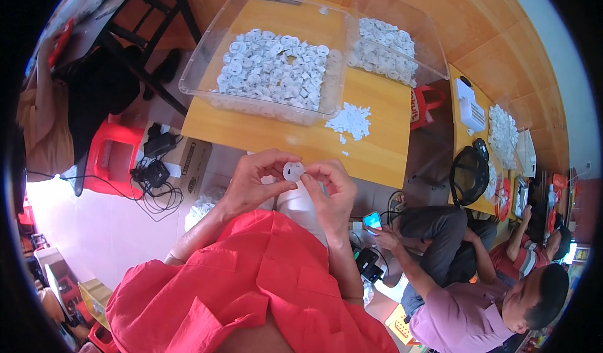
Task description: Sorting and inspecting small white plastic components at a workshop table.
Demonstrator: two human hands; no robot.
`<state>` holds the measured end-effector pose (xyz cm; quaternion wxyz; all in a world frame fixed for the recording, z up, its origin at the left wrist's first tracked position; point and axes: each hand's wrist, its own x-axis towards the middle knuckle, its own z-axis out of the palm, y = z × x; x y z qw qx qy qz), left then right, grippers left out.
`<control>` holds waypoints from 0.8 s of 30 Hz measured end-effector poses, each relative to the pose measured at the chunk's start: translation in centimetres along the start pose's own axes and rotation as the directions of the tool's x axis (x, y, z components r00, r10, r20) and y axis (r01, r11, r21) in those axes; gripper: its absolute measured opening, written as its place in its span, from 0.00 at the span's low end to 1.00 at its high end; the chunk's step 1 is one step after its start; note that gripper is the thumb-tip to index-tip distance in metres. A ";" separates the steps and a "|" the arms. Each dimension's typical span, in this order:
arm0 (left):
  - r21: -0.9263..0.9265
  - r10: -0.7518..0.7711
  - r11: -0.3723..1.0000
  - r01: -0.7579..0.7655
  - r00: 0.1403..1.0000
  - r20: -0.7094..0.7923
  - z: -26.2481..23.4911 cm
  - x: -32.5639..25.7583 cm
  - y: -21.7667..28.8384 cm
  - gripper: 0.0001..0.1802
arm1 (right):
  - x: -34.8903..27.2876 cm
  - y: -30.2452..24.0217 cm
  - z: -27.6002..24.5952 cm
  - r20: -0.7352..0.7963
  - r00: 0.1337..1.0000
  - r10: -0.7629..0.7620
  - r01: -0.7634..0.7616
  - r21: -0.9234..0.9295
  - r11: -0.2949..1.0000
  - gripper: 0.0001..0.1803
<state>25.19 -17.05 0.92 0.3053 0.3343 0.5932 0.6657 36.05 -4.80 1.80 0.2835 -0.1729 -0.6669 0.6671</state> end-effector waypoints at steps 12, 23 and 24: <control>0.050 0.003 0.999 -0.003 1.000 0.000 0.1 0.0 -0.1 0.21 | -0.1 -0.7 1.1 0.112 0.945 -0.308 0.318 -0.536 0.782 0.03; -0.019 -0.059 0.998 0.059 0.998 -0.002 -0.1 -0.1 -0.6 0.21 | 0.1 0.2 1.1 0.159 0.935 -0.317 0.352 -0.514 0.782 0.05; -0.014 -0.059 0.998 0.059 0.998 0.001 -0.2 -0.2 -0.7 0.22 | 0.0 0.2 1.2 0.152 0.936 -0.317 0.349 -0.518 0.781 0.05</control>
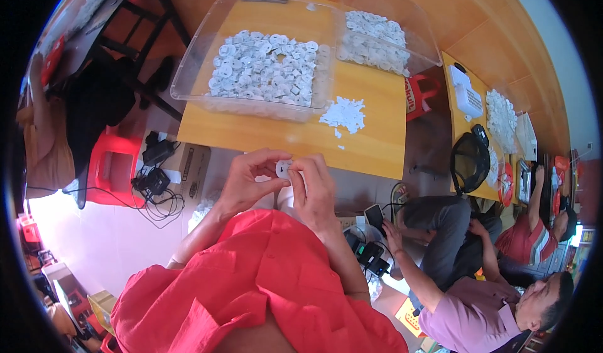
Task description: Sorting and inspecting small white plastic components at a workshop table.
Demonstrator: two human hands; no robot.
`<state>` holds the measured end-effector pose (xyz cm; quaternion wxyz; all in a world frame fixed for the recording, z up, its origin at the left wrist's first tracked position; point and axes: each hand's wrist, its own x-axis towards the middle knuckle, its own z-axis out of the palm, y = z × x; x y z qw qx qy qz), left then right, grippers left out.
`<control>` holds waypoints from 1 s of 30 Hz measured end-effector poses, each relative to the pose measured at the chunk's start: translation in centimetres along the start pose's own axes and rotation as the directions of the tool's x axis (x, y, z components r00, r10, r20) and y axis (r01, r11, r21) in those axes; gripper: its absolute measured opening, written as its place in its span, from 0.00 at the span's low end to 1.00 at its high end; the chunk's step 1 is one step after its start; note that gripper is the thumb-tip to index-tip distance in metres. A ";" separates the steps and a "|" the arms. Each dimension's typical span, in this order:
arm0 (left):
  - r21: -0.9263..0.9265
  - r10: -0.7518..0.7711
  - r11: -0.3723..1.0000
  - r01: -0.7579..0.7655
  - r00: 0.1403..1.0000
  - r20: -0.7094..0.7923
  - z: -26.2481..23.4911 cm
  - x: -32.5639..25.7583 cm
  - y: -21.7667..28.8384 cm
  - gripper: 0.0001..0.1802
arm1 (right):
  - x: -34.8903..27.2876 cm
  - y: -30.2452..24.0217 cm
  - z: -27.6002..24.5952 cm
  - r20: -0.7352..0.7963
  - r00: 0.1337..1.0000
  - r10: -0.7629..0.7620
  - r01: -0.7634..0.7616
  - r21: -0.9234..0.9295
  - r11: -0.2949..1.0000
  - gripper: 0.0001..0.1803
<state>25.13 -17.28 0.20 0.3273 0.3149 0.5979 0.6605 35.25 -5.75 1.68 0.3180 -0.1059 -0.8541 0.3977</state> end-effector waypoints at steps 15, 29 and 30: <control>0.004 -0.042 0.999 0.042 0.998 0.045 0.6 0.3 0.2 0.20 | -0.7 2.0 -0.7 0.276 0.855 0.440 -0.489 0.714 0.502 0.05; -0.103 -0.051 0.993 0.064 0.991 0.124 0.3 2.5 1.7 0.22 | 0.2 3.1 -2.4 0.175 0.814 0.554 -0.505 0.685 0.525 0.04; -0.119 -0.066 0.989 0.085 0.985 0.157 0.1 3.4 2.4 0.23 | 0.0 5.1 -2.7 0.026 0.832 0.554 -0.433 0.654 0.620 0.05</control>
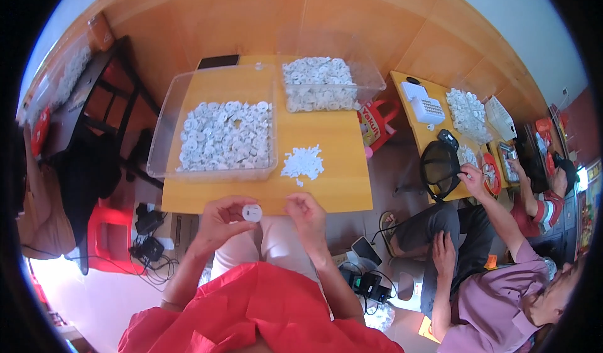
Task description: Sorting and inspecting small white plastic components at a workshop table.
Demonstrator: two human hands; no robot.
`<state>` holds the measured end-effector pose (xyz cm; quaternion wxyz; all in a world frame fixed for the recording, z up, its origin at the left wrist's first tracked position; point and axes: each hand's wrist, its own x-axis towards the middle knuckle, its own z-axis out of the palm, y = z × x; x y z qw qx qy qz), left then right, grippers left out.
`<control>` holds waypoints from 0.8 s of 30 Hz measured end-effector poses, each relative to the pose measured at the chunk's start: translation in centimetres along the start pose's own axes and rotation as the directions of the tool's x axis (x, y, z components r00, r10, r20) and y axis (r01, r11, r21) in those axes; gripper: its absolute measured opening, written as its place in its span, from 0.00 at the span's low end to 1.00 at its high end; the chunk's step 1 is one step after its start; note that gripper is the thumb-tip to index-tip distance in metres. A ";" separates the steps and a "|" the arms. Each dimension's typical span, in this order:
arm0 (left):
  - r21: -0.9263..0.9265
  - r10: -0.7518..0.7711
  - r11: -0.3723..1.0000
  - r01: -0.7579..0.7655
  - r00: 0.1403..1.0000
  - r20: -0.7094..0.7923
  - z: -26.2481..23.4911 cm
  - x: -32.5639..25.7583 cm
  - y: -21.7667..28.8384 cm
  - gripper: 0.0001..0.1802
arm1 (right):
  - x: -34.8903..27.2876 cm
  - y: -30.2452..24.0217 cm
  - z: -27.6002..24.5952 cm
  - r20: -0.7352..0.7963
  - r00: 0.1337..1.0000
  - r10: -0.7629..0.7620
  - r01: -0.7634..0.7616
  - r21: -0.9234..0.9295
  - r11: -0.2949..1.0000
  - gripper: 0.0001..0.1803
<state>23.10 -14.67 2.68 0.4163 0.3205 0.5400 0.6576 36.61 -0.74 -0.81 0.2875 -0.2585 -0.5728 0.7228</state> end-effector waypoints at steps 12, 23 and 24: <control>0.532 0.548 0.721 -0.443 0.835 -0.047 0.5 24.9 8.9 0.28 | 5.8 7.7 -7.4 -0.228 0.739 -0.634 0.182 -0.839 0.513 0.06; 0.680 0.242 0.724 -0.118 0.966 -0.090 -9.6 21.8 5.7 0.13 | 6.1 7.5 -7.7 -0.167 0.724 -0.669 0.172 -0.896 0.410 0.03; 0.726 0.169 0.686 -0.035 0.979 -0.113 -11.1 21.7 5.2 0.11 | 6.1 7.5 -7.5 -0.170 0.718 -0.675 0.163 -0.902 0.400 0.03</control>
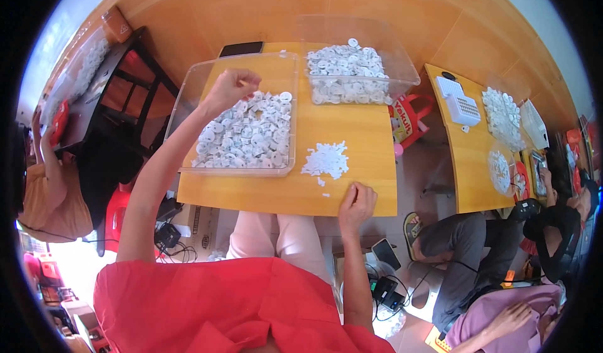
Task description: Sorting and inspecting small white plastic components at a workshop table.
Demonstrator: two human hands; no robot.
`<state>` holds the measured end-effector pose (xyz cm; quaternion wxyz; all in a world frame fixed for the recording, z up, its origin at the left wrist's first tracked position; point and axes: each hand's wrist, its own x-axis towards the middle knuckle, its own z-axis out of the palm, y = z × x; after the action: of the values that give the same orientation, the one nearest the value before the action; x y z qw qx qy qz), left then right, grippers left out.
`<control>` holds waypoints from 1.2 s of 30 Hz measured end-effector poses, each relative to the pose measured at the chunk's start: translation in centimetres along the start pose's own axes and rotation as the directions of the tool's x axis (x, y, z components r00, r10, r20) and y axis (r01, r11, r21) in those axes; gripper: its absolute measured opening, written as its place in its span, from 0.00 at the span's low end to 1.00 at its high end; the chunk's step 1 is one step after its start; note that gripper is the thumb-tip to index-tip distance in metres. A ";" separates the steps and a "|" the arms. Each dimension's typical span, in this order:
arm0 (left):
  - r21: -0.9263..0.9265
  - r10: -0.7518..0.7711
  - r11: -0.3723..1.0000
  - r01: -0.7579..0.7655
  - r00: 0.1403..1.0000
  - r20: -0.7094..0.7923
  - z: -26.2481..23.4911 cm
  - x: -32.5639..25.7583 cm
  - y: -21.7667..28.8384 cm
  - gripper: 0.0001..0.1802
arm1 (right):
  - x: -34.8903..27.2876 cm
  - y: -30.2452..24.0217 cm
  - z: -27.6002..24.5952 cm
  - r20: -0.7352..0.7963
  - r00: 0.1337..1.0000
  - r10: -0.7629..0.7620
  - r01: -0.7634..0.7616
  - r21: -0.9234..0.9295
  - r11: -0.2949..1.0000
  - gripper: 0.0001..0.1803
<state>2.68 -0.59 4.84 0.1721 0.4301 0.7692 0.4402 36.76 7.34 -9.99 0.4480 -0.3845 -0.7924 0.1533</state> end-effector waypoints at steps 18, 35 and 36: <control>0.476 0.357 0.796 -0.375 0.925 0.132 9.5 5.6 -8.0 0.11 | -0.3 0.4 0.5 -0.007 1.000 -0.017 0.016 -0.047 0.999 0.03; -0.253 -0.088 0.958 0.133 0.980 0.181 1.0 -2.5 -0.9 0.11 | -1.3 -0.7 -3.0 0.359 0.912 -0.197 0.141 0.176 0.974 0.17; -0.400 -0.096 0.901 0.170 0.976 0.197 0.4 -4.1 0.3 0.11 | -1.5 -0.7 -3.2 0.391 0.890 -0.236 0.193 0.147 0.970 0.21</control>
<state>5.42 -3.59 4.45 0.3551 0.3667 0.6680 0.5415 39.56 5.40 -8.68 0.3076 -0.2303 -0.8966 0.2204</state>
